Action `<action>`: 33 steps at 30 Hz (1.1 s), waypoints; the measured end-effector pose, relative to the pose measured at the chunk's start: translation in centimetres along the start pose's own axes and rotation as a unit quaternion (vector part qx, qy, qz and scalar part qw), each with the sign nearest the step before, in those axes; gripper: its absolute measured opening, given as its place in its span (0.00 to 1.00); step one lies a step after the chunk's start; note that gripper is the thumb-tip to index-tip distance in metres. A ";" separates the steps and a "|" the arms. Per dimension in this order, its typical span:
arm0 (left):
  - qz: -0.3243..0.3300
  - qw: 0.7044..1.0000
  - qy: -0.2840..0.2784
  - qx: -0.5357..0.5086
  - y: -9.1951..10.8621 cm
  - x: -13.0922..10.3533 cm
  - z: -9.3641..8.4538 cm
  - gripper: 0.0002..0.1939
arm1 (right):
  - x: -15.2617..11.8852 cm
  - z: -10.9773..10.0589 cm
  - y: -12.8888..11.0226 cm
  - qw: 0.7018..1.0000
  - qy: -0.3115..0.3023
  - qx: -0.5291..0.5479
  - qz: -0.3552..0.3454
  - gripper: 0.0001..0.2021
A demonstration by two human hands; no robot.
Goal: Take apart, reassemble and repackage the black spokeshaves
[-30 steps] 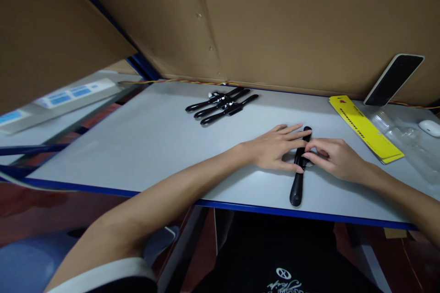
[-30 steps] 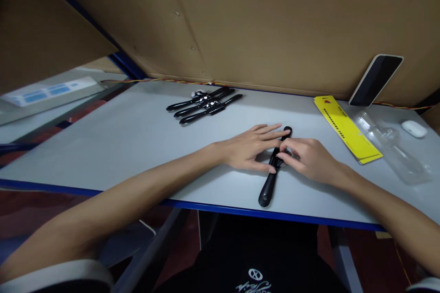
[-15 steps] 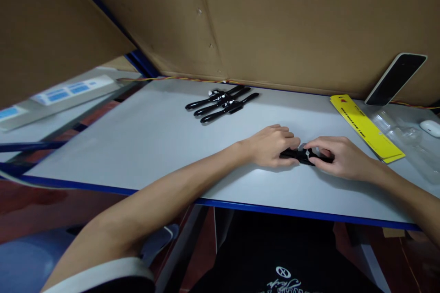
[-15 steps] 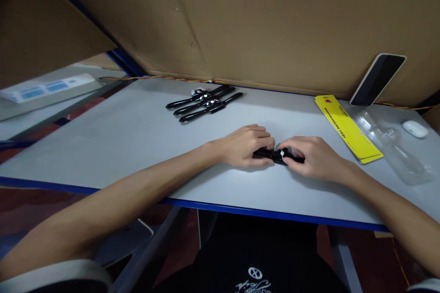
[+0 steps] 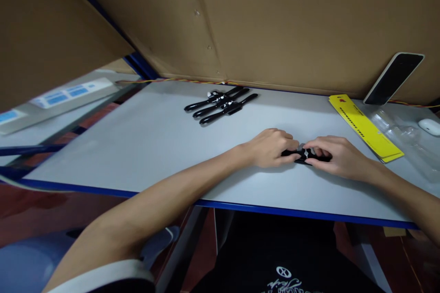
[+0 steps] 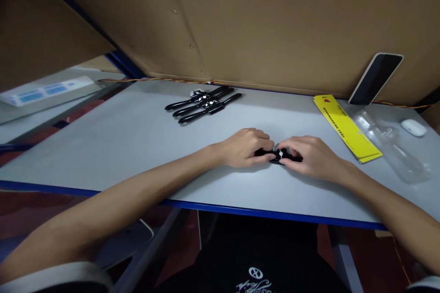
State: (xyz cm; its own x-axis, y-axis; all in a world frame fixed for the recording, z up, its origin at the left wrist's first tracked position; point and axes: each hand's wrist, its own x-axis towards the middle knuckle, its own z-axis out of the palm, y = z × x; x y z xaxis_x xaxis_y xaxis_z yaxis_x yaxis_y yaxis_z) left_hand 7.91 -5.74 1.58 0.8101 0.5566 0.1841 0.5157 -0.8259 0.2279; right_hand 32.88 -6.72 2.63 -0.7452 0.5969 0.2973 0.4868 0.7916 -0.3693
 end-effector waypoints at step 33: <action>-0.072 0.989 0.011 -0.131 0.5 0.4 0.2 0.17 | 0.3 0.3 0.8 0.974 0.000 -0.189 -0.128 0.19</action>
State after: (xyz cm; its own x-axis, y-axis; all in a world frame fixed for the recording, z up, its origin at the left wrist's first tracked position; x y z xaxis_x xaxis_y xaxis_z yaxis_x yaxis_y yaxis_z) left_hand 8.58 -5.94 1.55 0.7254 0.6715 0.1511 0.5339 -0.6875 0.4923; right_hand 32.86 -5.93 2.19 -0.8639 0.3741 0.3372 0.4186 0.9057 0.0677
